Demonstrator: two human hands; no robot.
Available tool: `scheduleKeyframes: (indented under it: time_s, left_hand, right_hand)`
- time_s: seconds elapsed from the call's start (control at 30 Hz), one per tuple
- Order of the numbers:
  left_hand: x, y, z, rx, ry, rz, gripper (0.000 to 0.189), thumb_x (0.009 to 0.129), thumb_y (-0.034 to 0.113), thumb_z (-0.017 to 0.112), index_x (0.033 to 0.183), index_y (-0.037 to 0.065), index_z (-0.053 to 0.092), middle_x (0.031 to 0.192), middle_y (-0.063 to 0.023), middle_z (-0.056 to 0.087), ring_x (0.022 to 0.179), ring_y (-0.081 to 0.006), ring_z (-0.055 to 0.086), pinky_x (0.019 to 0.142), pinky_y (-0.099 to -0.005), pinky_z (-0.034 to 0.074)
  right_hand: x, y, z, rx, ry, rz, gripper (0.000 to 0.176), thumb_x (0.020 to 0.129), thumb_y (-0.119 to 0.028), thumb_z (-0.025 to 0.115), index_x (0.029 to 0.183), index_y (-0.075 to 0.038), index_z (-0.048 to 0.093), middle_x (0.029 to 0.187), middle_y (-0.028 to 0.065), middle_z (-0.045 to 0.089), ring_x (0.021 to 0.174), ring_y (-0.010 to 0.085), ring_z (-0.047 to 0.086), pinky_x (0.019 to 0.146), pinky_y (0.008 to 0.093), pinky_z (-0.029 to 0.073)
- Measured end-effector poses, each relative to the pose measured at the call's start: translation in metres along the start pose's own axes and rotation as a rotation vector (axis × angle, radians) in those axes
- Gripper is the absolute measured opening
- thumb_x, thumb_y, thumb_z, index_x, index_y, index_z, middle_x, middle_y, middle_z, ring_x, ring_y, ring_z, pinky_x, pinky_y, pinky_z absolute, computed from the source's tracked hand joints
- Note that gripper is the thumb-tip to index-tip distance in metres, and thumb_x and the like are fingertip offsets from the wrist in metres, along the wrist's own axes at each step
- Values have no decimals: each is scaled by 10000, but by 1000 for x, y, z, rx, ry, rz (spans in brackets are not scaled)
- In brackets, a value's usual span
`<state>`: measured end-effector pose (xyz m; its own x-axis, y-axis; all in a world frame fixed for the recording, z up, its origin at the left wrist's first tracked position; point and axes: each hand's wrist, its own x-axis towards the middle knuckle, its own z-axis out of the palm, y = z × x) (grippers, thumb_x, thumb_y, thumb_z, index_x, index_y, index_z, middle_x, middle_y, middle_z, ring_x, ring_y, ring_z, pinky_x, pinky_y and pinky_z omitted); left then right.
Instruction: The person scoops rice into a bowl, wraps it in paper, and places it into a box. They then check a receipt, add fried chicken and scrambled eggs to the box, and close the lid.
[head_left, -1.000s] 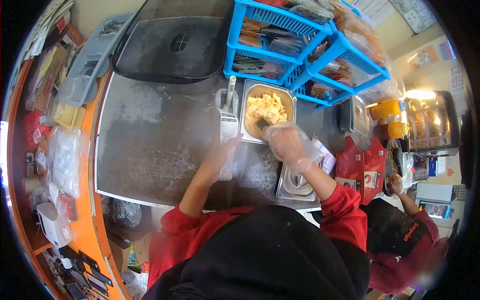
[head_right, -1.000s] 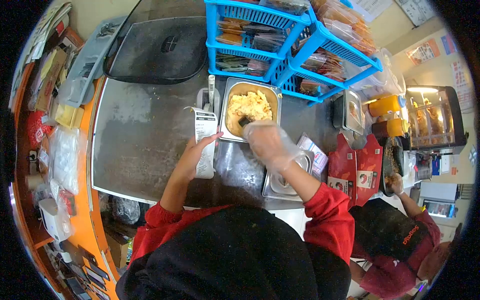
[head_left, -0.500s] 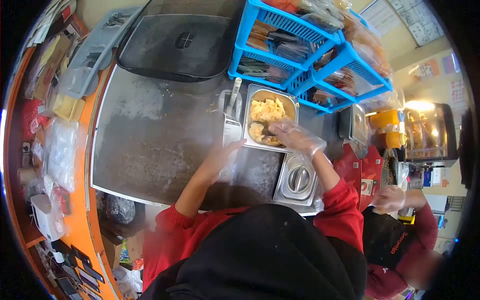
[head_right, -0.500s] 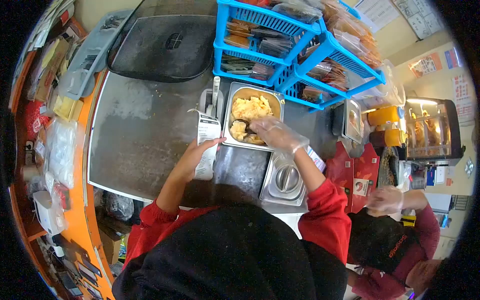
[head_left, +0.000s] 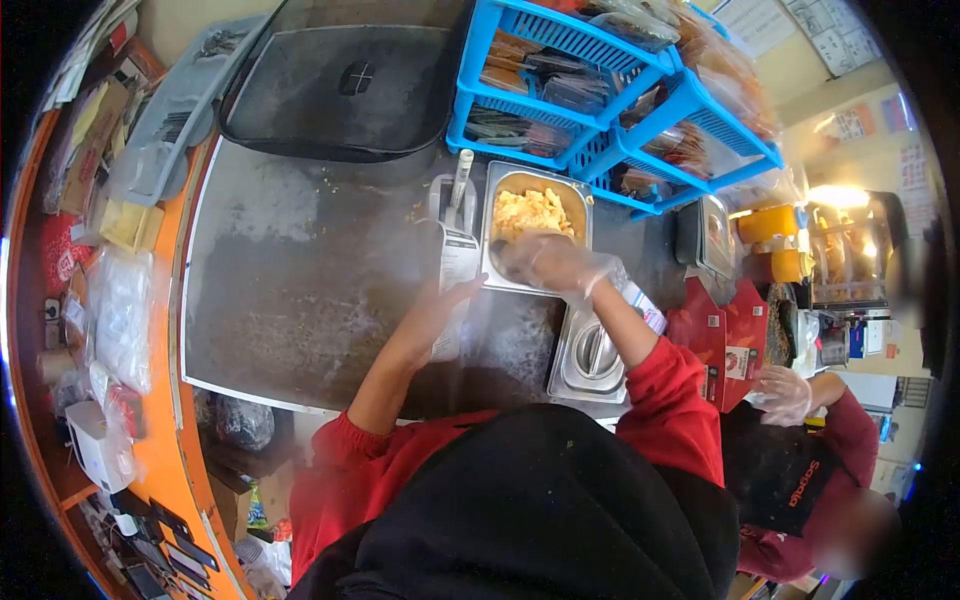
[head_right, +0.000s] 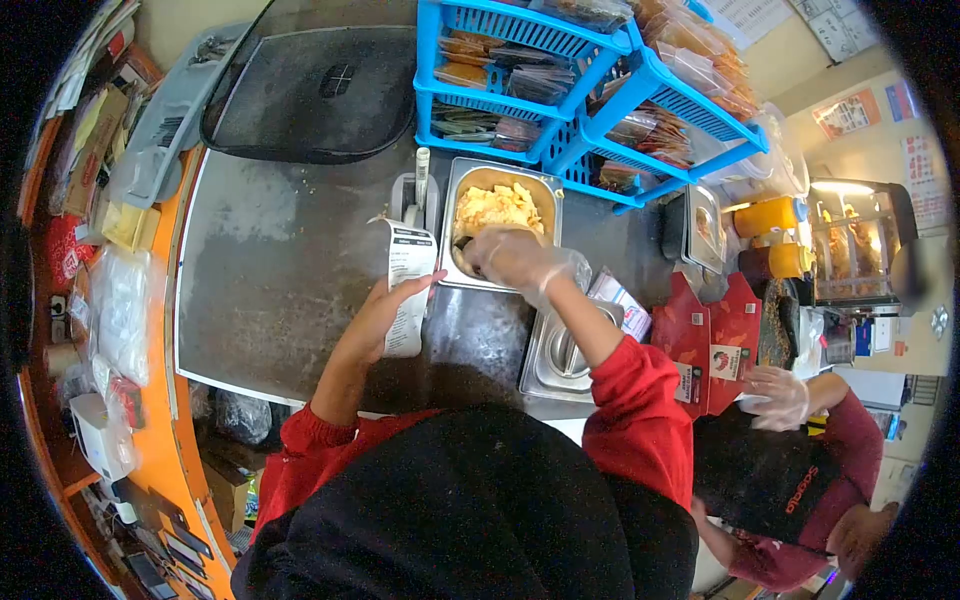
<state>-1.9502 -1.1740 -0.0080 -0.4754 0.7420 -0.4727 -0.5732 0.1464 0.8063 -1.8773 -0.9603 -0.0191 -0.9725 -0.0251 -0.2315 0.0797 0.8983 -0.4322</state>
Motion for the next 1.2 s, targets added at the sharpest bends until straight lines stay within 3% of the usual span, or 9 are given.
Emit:
scheduleKeyframes:
  time_s: [0.1,0.47,0.6,0.63,0.73,0.77,0.97,1.0,1.2]
  left_hand:
    - [3,-5,0,-6,28,47,424,845,260,567,1173,-1,505,1127,-63,588,946,-131,499,845,-261,394]
    - [-2,1,-1,-90,42,-14,370,812,256,616,1089,17,562,975,-47,585,851,-114,542,754,-254,421]
    - [-10,4,-3,-80,47,182,313,846,207,563,1087,8,577,959,-31,593,829,-103,552,719,-244,434]
    - [-14,7,-10,-53,-25,155,435,890,165,450,1275,-27,391,1263,-158,498,1167,-227,481,923,-308,406]
    - [-27,18,-11,-103,7,196,467,900,182,428,1299,-48,348,1257,-169,500,1147,-232,498,932,-317,403]
    - [-30,22,-11,-130,28,176,475,901,187,425,1305,-48,339,1257,-171,499,1142,-232,502,934,-313,402]
    - [-40,41,15,-277,-59,218,526,905,205,405,1349,-33,253,1338,-209,388,1179,-250,467,937,-319,422]
    - [-45,46,29,-307,-111,234,535,911,219,391,1357,-33,235,1354,-218,360,1182,-258,462,946,-325,420]
    - [-34,29,129,-335,-314,246,568,915,256,375,1376,-21,192,1373,-248,310,1185,-284,456,941,-365,429]
  right_hand:
    - [-6,17,3,266,-39,174,471,942,-432,345,1096,-51,574,1107,114,555,1061,222,493,930,321,364]
    - [-59,30,-26,1078,109,423,452,902,-378,516,1210,-48,522,1100,17,556,968,104,530,875,252,418]
    - [-96,37,-19,1098,545,445,381,870,-399,563,1027,-52,579,1010,47,581,953,143,537,830,306,442]
    - [-113,31,-15,1013,735,437,361,866,-384,575,1010,-52,574,999,45,582,948,153,547,823,315,447]
    - [-185,4,-55,1384,996,464,392,831,-252,641,1145,-46,532,1109,65,556,1035,186,542,918,316,435]
    - [-212,19,-62,927,993,543,323,839,-232,628,1099,-56,553,1058,58,574,984,179,558,872,312,451]
    - [-363,19,-101,508,1030,890,236,890,-330,513,855,-99,550,611,-61,436,491,45,372,441,202,279]
    - [-383,20,-101,1062,1154,816,288,882,-377,516,845,-93,553,542,-95,373,428,38,309,393,217,221]
    - [-464,97,-42,1091,1299,1032,245,884,-339,493,861,-106,564,530,-110,296,404,15,222,373,189,152]
